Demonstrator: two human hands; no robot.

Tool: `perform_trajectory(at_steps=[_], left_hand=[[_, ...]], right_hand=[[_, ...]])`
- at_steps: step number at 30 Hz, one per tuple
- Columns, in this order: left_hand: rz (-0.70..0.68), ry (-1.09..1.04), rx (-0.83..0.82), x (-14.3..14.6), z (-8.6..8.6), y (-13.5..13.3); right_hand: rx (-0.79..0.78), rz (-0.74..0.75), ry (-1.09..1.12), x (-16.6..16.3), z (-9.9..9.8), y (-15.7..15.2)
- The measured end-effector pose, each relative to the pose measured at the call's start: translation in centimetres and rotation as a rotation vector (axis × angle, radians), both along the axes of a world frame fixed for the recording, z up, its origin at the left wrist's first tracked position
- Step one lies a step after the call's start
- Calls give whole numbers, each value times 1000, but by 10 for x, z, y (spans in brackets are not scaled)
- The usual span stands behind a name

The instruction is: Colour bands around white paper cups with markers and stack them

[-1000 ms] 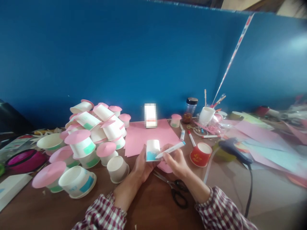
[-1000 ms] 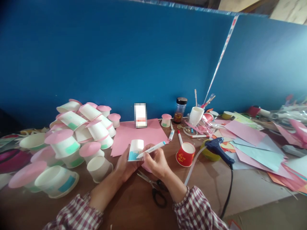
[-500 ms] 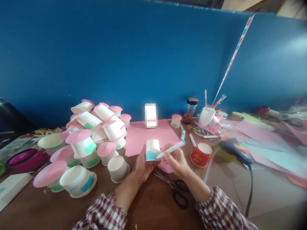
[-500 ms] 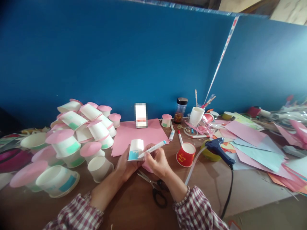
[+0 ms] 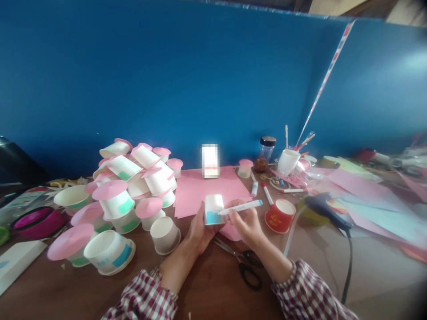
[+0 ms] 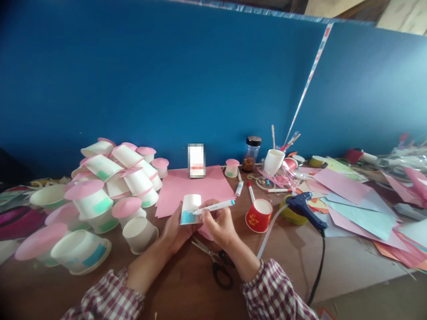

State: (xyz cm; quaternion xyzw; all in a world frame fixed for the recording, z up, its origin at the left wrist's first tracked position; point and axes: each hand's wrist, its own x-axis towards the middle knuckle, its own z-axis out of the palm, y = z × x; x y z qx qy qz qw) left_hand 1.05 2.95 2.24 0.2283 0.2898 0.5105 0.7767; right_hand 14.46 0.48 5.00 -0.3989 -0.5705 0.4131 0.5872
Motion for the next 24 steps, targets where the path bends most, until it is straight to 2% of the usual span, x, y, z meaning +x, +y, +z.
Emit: perform_trajectory(at_steps=[20,24], left_hand=[[-44,-4,-18,0,-2,0],[-17,9,-16,0,-3,0]], right_hand=[[11,-17,30,-1,2,-1],[10,-41,1,-1,3,-1]])
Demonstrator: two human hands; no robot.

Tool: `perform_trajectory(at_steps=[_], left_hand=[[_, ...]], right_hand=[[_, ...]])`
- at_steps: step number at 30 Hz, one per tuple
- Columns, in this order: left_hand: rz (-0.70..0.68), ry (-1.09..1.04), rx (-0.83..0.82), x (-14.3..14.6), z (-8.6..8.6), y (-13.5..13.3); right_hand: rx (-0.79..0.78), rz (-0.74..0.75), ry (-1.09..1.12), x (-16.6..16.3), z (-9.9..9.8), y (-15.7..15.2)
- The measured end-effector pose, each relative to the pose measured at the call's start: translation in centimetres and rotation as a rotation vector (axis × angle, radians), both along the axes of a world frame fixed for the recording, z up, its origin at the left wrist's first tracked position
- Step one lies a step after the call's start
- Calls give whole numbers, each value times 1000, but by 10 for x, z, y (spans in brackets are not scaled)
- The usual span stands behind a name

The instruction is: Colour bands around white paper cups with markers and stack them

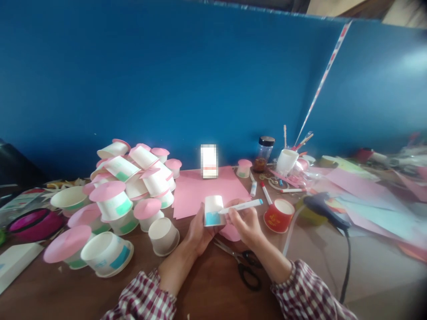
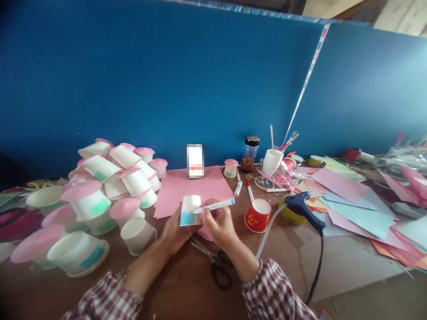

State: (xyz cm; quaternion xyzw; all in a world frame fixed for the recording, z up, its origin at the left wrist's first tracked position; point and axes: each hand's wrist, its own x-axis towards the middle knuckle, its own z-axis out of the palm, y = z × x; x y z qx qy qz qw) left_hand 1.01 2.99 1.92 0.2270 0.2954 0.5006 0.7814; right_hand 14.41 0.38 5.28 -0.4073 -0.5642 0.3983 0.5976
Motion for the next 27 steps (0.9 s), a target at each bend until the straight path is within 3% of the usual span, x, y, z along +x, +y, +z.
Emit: perform_trajectory(at_steps=[27], left_hand=[[-4,-41,-11,-1,-2,1]], right_hand=[[11,-88,-86,2,1,0]])
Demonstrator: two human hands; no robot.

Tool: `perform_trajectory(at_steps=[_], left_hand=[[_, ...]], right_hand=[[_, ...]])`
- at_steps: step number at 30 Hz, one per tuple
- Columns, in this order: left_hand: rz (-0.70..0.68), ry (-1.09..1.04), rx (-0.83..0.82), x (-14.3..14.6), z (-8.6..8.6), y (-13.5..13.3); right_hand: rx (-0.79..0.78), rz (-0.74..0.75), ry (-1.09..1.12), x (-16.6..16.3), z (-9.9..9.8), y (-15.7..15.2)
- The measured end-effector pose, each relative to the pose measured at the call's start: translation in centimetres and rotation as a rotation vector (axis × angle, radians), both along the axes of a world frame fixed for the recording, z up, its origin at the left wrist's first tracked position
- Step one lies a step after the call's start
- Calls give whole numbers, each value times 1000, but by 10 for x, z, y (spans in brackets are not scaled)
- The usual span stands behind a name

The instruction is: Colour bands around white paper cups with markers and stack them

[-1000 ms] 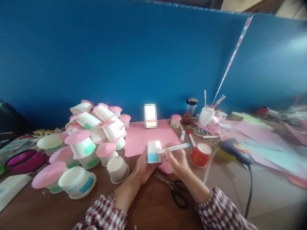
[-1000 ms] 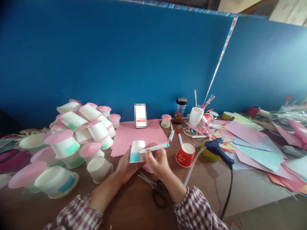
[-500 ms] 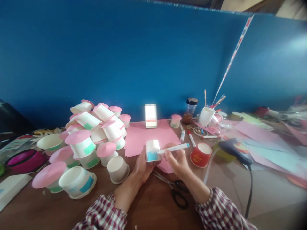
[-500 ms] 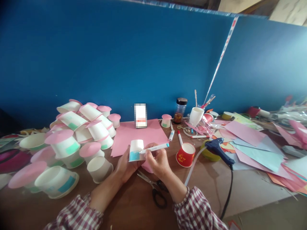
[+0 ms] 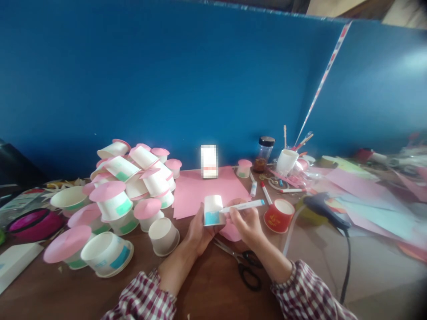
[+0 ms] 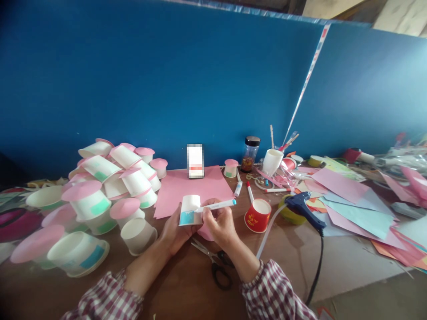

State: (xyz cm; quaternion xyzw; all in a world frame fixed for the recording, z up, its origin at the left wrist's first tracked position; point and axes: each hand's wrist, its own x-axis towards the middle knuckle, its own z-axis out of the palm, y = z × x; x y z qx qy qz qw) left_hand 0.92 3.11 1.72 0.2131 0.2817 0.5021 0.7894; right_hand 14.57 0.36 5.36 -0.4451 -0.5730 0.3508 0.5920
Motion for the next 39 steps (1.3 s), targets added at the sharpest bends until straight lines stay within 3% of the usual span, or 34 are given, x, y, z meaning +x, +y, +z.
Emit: perform_trajectory(at_steps=[39], left_hand=[[52,93,26,3,6,-3]], right_hand=[[22,47,-34,0,-4,1]])
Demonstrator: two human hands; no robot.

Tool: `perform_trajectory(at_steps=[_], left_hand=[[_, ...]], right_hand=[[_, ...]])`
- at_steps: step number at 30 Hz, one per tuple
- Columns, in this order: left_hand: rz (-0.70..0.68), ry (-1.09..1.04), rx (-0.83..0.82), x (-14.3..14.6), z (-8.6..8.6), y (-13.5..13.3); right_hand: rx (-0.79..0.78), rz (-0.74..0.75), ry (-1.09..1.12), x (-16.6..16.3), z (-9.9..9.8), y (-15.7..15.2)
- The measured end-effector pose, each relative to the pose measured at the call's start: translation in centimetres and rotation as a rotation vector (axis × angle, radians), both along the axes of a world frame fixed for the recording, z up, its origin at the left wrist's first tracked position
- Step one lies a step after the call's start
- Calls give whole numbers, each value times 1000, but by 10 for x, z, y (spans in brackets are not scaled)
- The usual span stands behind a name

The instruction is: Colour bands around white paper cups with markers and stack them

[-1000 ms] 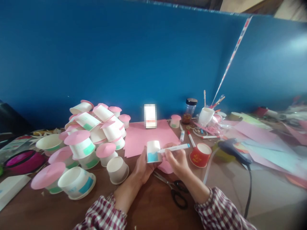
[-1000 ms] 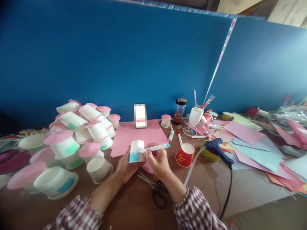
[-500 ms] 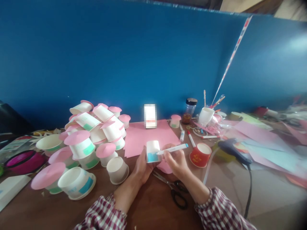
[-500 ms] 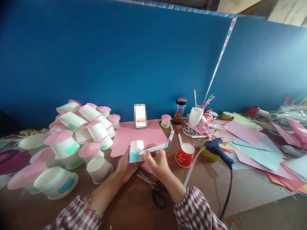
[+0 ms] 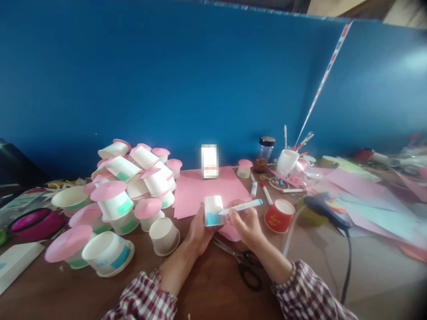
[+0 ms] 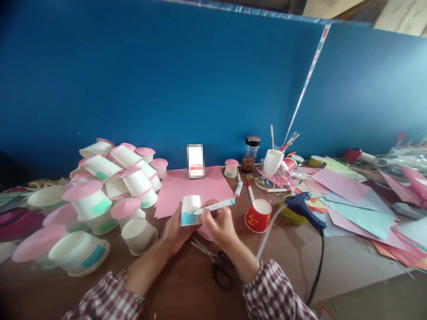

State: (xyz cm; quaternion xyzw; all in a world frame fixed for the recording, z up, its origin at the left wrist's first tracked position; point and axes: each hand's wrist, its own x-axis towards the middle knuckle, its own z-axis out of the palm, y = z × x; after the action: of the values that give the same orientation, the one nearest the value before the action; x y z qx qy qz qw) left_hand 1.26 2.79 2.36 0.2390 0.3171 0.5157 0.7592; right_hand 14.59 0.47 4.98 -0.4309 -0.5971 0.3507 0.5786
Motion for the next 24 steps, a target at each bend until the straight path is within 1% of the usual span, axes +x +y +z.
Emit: perform_trajectory(at_steps=[4,24], left_hand=[[0,7,-5,1,0,0],[-19,7,-1,0,2,-3]], right_hand=[[-2,-23,20,0,-1,1],[-23,-22,64,1,-3,2]])
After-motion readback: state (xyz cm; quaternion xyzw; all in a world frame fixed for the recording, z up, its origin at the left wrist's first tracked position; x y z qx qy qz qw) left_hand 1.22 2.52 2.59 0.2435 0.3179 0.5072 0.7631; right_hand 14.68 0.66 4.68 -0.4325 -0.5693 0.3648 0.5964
